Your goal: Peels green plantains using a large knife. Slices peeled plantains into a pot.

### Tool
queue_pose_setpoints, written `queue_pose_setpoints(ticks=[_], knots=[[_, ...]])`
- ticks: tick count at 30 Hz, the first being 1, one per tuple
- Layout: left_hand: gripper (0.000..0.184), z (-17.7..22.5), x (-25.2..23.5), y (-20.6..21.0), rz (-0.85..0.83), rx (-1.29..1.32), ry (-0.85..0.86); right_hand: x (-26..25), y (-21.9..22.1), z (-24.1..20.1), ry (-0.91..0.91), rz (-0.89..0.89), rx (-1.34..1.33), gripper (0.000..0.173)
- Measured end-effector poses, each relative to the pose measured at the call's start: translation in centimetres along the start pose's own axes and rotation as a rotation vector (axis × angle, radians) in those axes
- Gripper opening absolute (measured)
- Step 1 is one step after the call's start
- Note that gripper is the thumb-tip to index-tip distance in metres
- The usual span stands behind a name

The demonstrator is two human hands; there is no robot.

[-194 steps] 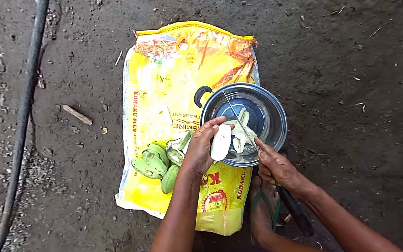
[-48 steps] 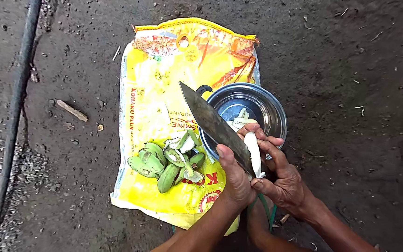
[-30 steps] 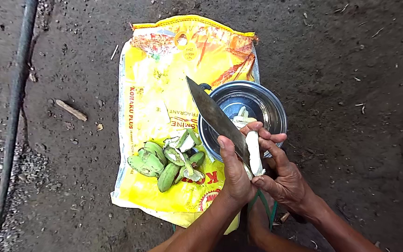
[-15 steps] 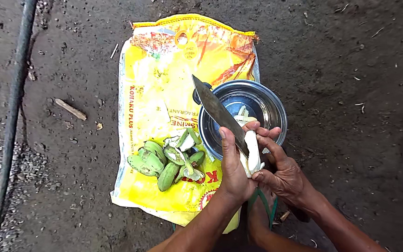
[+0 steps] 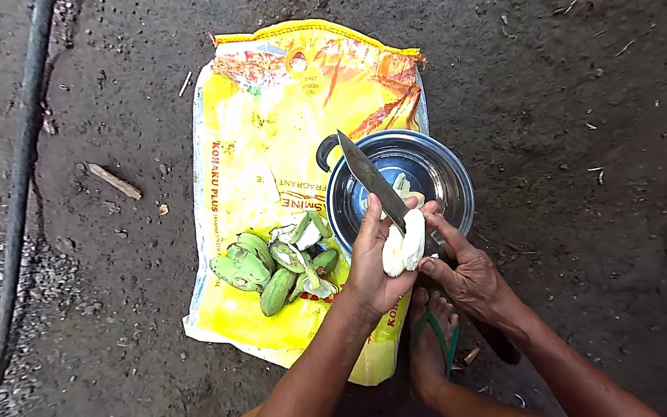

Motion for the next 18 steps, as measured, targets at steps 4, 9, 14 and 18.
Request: queue_pose_setpoints(ticks=[4, 9, 14, 18], knots=[[0.073, 1.7, -0.8, -1.6, 0.05, -0.098, 0.045, 0.1, 0.7, 1.3, 0.181, -0.082, -0.38, 0.071], [0.055, 3.9, -1.3, -2.8, 0.231, -0.521, 0.253, 0.8, 2.1, 1.7, 0.412, -0.235, -0.696, 0.047], [0.053, 4.5, -1.6, -3.0, 0.267, -0.785, 0.255, 1.2, 1.9, 2.8, 0.475, -0.243, -0.738, 0.061], [0.051, 5.8, -1.3, -2.8, 0.26, -0.849, 0.307, 1.4, 0.8, 3.4, 0.47, -0.211, -0.741, 0.061]])
Point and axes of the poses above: each hand's wrist, its own x-axis away from the middle knuckle, its own y-axis out of the palm, z = x × y, the point moved 8 cm from there along -x, towards the middle knuckle, and after that the axes turned 1 degree about -z, right-handed, at the moved point
